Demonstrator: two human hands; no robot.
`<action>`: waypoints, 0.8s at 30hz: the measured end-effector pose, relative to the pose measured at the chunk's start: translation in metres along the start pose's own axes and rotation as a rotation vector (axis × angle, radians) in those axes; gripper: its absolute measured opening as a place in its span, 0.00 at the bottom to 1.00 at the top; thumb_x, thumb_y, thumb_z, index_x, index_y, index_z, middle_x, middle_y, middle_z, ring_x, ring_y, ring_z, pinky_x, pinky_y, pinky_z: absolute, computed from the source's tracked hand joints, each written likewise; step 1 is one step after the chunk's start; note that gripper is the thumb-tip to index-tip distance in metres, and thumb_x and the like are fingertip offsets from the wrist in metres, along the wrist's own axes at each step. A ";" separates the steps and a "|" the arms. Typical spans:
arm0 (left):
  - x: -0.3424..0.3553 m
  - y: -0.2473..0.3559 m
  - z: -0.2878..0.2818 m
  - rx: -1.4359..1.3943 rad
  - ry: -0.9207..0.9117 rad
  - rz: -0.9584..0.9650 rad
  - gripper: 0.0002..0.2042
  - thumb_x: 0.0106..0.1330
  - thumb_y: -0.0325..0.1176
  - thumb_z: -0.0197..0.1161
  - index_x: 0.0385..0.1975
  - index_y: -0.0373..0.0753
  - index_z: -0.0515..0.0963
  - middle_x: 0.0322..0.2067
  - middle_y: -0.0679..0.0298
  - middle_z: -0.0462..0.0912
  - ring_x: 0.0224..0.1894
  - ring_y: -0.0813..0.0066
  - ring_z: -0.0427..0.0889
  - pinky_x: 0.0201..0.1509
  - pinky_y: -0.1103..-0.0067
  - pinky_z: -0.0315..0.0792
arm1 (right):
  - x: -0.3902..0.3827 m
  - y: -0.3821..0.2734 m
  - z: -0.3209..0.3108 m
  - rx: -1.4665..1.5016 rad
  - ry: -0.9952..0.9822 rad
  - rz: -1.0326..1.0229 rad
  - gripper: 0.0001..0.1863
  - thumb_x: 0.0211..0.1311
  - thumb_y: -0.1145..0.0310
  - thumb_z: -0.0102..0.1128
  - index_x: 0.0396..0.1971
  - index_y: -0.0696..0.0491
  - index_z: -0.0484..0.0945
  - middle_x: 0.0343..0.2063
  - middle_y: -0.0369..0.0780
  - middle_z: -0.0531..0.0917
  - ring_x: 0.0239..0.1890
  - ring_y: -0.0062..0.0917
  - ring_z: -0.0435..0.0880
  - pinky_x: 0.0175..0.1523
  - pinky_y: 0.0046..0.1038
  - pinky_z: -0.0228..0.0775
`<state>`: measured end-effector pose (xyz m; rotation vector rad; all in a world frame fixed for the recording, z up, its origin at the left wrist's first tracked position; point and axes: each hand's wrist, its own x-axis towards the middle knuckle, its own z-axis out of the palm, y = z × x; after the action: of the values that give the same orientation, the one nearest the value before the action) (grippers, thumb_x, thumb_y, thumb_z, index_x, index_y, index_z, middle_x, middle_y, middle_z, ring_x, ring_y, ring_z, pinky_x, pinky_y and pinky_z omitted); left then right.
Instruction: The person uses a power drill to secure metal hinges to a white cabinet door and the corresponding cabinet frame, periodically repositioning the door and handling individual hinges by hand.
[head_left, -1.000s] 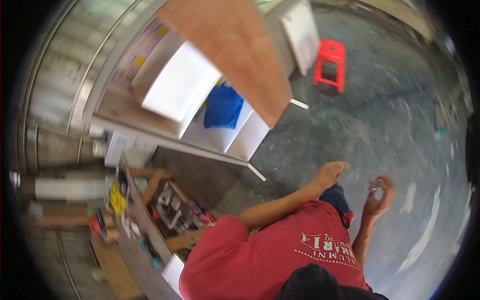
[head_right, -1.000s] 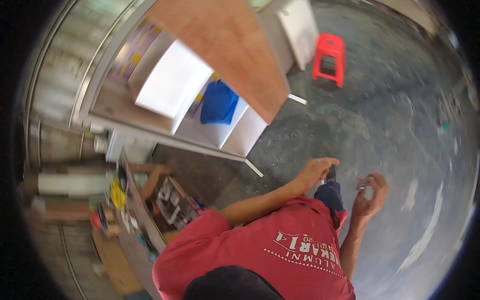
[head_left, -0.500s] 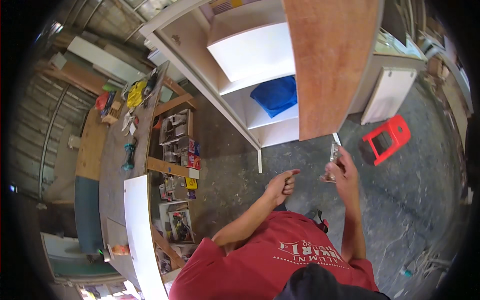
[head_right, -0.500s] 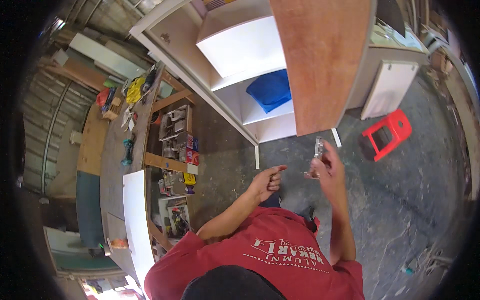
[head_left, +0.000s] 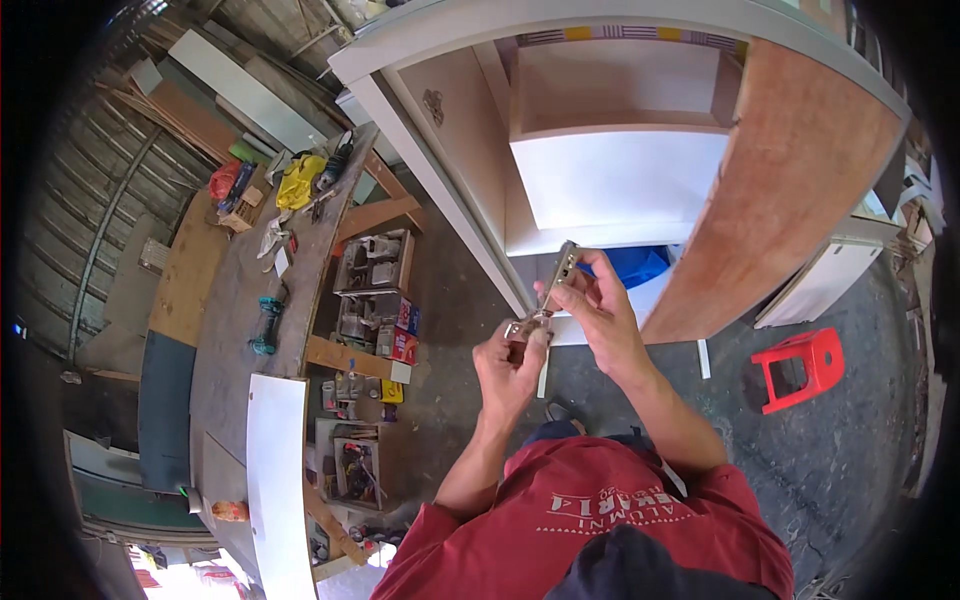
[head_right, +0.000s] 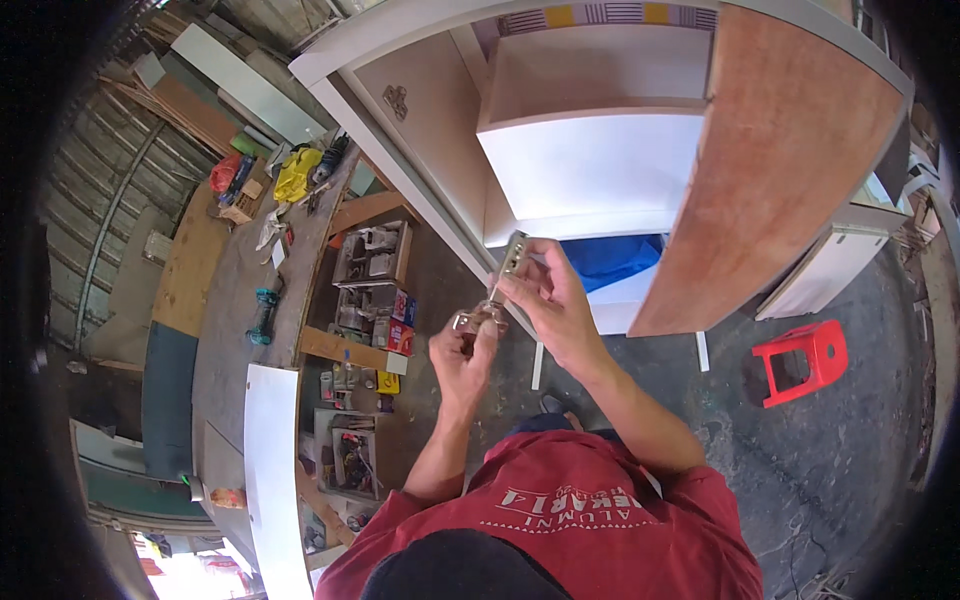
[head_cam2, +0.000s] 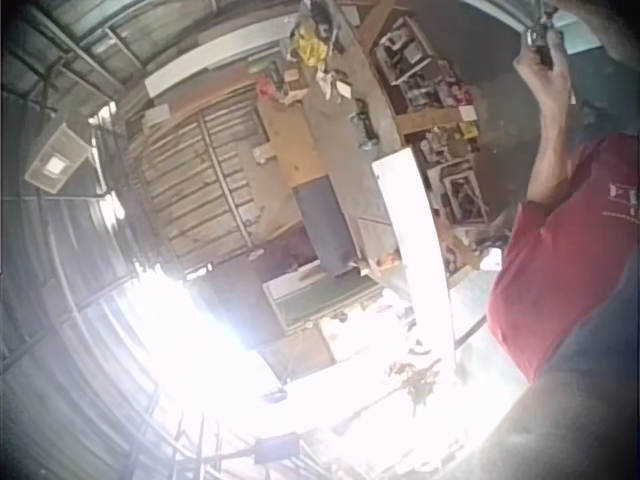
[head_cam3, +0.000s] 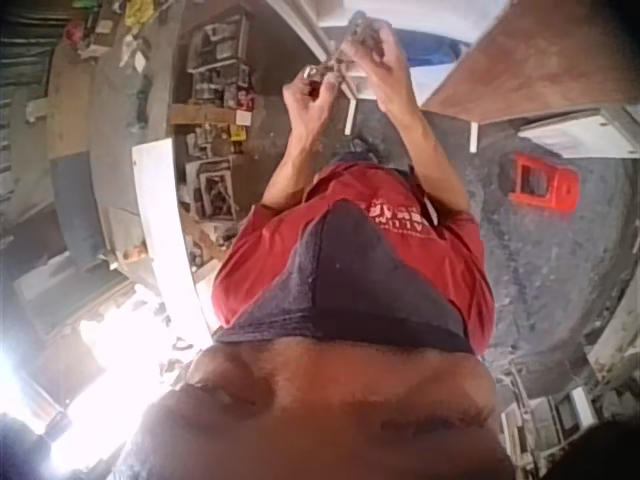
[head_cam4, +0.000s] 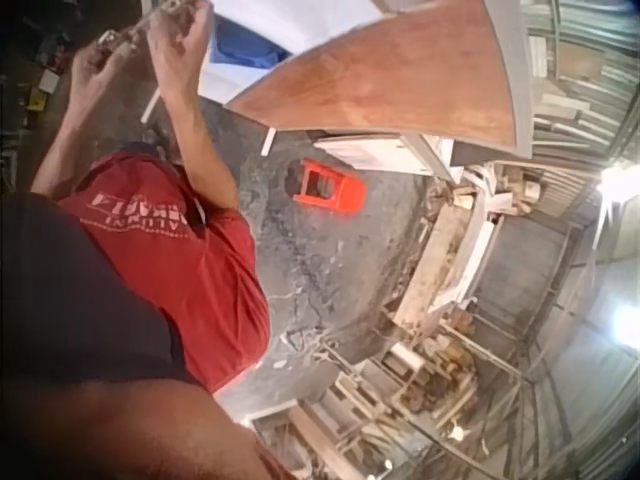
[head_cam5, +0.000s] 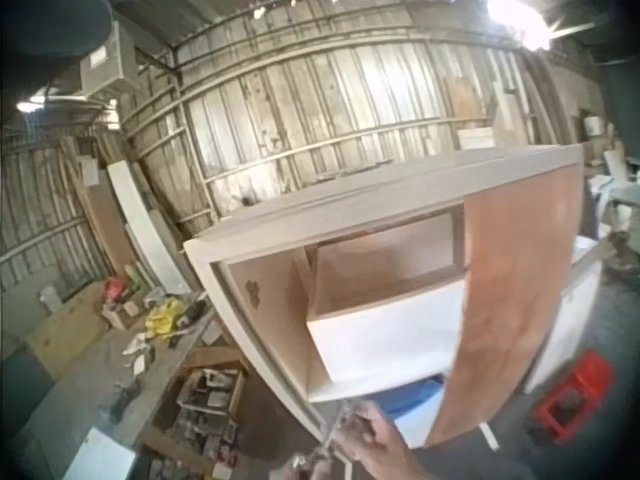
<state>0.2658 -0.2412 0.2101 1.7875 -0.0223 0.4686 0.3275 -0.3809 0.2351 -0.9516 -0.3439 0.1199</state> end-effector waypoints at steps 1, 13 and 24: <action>0.019 0.000 -0.004 0.004 0.003 -0.007 0.06 0.63 0.25 0.63 0.36 0.32 0.82 0.19 0.73 0.74 0.20 0.91 0.66 0.21 0.87 0.59 | 0.017 0.002 0.003 -0.062 -0.009 0.040 0.21 0.70 0.70 0.60 0.57 0.54 0.64 0.43 0.40 0.80 0.48 0.27 0.83 0.51 0.29 0.76; 0.120 0.030 -0.040 0.525 0.276 0.363 0.11 0.62 0.26 0.67 0.44 0.33 0.79 0.20 0.63 0.79 0.18 0.84 0.73 0.22 0.84 0.67 | 0.154 0.003 0.029 0.101 -0.220 0.016 0.23 0.68 0.72 0.62 0.60 0.58 0.70 0.35 0.35 0.82 0.39 0.17 0.81 0.40 0.22 0.74; 0.191 0.050 -0.026 0.658 0.494 0.287 0.08 0.68 0.31 0.65 0.40 0.33 0.81 0.17 0.61 0.75 0.18 0.82 0.68 0.23 0.82 0.65 | 0.240 -0.007 0.039 0.015 -0.303 -0.060 0.26 0.65 0.71 0.66 0.60 0.56 0.69 0.36 0.39 0.82 0.36 0.19 0.82 0.39 0.23 0.77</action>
<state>0.4205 -0.1866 0.3232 2.2641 0.2487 1.2232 0.5390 -0.2944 0.3178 -0.9078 -0.6498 0.2120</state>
